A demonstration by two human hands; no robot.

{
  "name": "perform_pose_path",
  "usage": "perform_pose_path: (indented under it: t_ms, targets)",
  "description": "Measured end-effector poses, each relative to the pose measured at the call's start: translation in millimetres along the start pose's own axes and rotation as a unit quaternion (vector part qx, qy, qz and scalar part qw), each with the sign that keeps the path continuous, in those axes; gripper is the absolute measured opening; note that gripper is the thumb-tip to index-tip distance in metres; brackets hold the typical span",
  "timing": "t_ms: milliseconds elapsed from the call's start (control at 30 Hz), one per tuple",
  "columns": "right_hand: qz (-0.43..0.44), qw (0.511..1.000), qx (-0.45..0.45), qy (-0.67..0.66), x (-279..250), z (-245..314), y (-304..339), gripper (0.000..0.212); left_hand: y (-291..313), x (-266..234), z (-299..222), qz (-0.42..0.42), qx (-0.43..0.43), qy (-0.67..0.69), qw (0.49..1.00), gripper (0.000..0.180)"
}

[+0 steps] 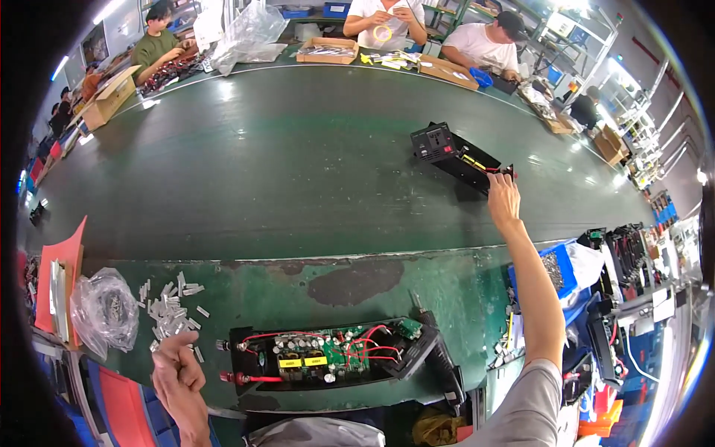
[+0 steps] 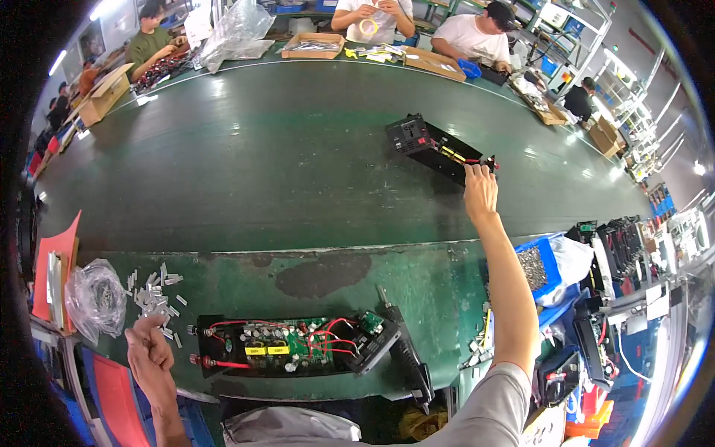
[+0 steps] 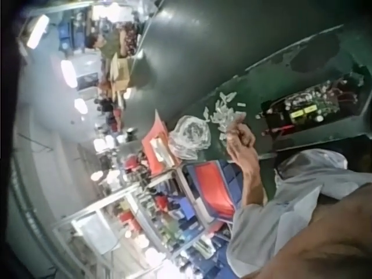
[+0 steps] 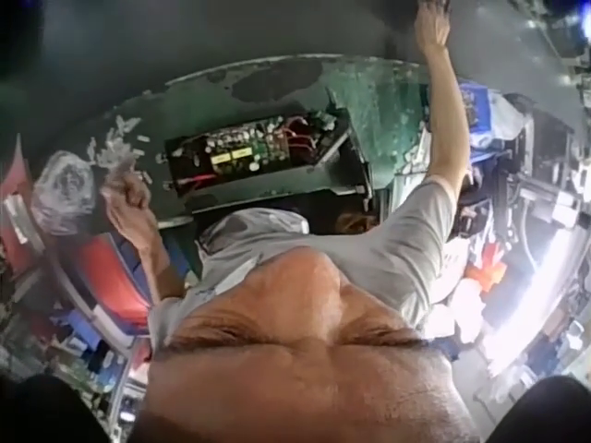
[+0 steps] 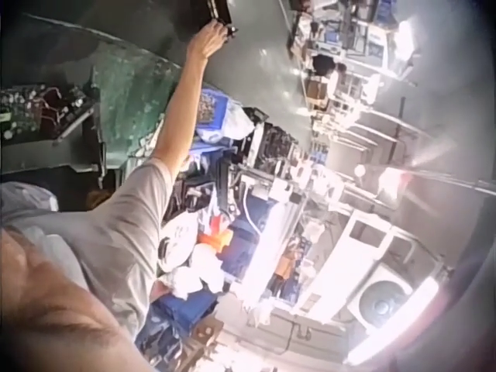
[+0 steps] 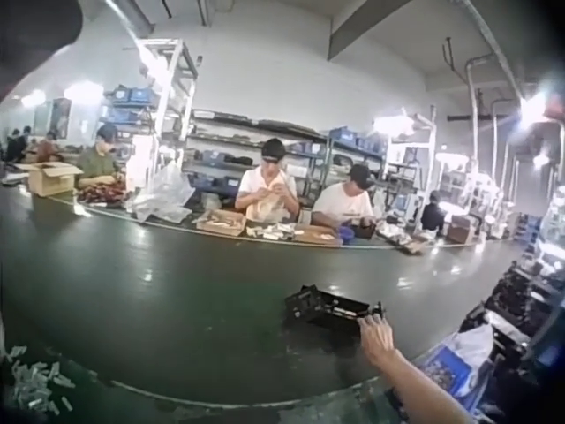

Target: Assembling internal components of an electronic device, including wiring and securing parts with an electric screwdriver.

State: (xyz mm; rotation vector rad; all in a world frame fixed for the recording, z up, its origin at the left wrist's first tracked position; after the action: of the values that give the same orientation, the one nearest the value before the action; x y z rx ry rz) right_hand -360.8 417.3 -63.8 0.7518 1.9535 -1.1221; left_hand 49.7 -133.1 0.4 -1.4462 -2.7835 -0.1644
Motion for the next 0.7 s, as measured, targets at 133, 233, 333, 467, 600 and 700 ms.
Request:
perform_pose_path:
  t_ms: [133,233,333,467,600,700]
  targets:
    - [0.03,0.999,0.013,0.036,13.2,3.8,-22.5,0.037,-8.7,-6.4,2.4,-0.01,-0.075,-0.006,0.997,0.048]
    - [0.044,0.998,0.018,0.043,13.0,-1.5,-30.7,0.032,-10.9,-10.1,3.2,0.013,-0.052,-0.075,0.996,0.048]
    - [0.089,0.996,0.001,0.012,-3.8,17.7,-27.9,0.019,-14.9,-16.4,1.0,0.032,-0.013,-0.14,0.99,0.044]
    - [0.09,0.994,0.026,-0.057,-72.8,84.2,14.2,0.017,-17.9,-39.2,7.8,0.034,0.015,-0.209,0.977,0.033]
    - [0.161,0.981,0.049,-0.094,-152.0,135.0,62.9,0.027,-15.5,-47.9,-1.8,0.05,-0.085,-0.281,0.955,0.036]
    - [0.203,0.973,0.054,-0.099,-179.9,158.6,105.7,0.025,-29.6,-77.4,29.4,0.057,-0.002,-0.365,0.929,0.039]
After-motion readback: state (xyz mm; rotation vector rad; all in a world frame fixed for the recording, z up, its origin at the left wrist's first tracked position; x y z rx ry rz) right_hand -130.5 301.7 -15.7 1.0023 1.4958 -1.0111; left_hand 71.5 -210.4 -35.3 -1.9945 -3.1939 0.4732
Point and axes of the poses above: each hand's wrist, its own y-axis away from the middle knuckle, its own x-axis out of the palm, z = x × y, the point moved 3 cm from there along -y, towards the middle knuckle, and after that the axes turned 10 degrees about -x, right-handed, at the moved point
